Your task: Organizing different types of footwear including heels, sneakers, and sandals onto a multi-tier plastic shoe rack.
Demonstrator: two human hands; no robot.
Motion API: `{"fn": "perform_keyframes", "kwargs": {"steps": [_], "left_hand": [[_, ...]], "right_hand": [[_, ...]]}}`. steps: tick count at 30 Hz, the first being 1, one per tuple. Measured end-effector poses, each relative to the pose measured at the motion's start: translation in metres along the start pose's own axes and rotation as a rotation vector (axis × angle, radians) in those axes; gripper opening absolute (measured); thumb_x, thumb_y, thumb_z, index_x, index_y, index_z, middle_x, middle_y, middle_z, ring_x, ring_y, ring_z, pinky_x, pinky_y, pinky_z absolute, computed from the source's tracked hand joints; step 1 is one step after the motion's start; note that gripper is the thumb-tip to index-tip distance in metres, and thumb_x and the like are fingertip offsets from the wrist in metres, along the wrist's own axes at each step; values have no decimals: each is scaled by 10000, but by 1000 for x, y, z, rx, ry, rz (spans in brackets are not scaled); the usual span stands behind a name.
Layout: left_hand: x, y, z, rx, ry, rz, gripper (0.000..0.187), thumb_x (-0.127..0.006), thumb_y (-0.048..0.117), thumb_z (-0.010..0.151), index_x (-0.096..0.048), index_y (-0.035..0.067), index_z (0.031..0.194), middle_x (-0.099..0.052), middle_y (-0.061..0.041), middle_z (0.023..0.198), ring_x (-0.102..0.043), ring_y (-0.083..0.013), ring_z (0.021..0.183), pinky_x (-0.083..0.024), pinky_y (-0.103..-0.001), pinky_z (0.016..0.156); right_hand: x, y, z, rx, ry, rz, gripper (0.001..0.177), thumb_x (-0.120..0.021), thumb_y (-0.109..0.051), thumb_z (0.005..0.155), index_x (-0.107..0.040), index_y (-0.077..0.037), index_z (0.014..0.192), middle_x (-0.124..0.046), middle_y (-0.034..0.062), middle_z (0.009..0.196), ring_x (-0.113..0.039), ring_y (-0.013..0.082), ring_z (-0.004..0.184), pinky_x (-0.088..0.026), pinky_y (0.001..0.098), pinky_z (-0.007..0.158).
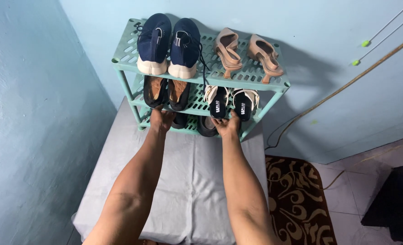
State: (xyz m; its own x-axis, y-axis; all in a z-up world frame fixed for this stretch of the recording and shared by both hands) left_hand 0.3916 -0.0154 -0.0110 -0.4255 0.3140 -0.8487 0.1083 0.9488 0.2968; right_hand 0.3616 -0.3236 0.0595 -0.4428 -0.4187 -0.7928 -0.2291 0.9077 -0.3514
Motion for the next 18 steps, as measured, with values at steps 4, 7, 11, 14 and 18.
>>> {"fn": "perform_keyframes", "kwargs": {"steps": [4,7,11,14,18], "left_hand": [[-22,1,-11,0,-56,-71,390,-501,185,1019,-506,8,1367,-608,-231,1348,-646,-418,1198,-582,-585,963],[-32,-3,-21,-39,-30,2,358,-537,153,998,-523,77,1348,-634,-190,1261,-681,-380,1082,-586,-549,911],[-32,-2,-18,-76,-12,-27,356,-577,92,970,-541,125,1322,-649,-127,1210,-698,-326,1017,-580,-505,859],[-25,-3,-19,-51,10,-64,319,-570,80,980,-551,100,1298,-645,-131,1188,-692,-318,1011,-585,-499,856],[-20,-3,-4,-12,-21,-100,263,-550,107,1004,-577,73,1263,-631,-121,1149,-662,-295,1004,-580,-486,874]], "right_hand": [[10,3,35,9,6,64,588,-526,-403,1025,-422,-75,1503,-514,199,1472,-504,413,1383,-451,634,1086],[18,5,48,22,3,111,435,-567,-323,1024,-558,-75,1381,-635,153,1365,-605,357,1278,-493,603,1056],[18,3,53,20,-71,215,342,-573,-204,1021,-598,-32,1316,-670,172,1306,-664,362,1196,-535,597,1026],[25,5,52,8,-87,275,327,-581,-146,1029,-595,17,1312,-669,184,1293,-670,365,1184,-549,606,1016],[6,3,32,54,-76,204,302,-564,-131,993,-595,-20,1272,-677,167,1252,-666,357,1165,-529,620,1007]]}}
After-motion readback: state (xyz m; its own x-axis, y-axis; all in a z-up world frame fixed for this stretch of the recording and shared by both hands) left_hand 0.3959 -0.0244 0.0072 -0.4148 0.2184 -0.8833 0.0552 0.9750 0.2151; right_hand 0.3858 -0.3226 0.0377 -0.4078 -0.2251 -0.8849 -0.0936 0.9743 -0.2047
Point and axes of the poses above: each hand's wrist, its own z-axis towards the middle knuckle, its own x-axis out of the back of the hand, y = z × x, the point moved 3 cm from there along z, towards the middle knuckle
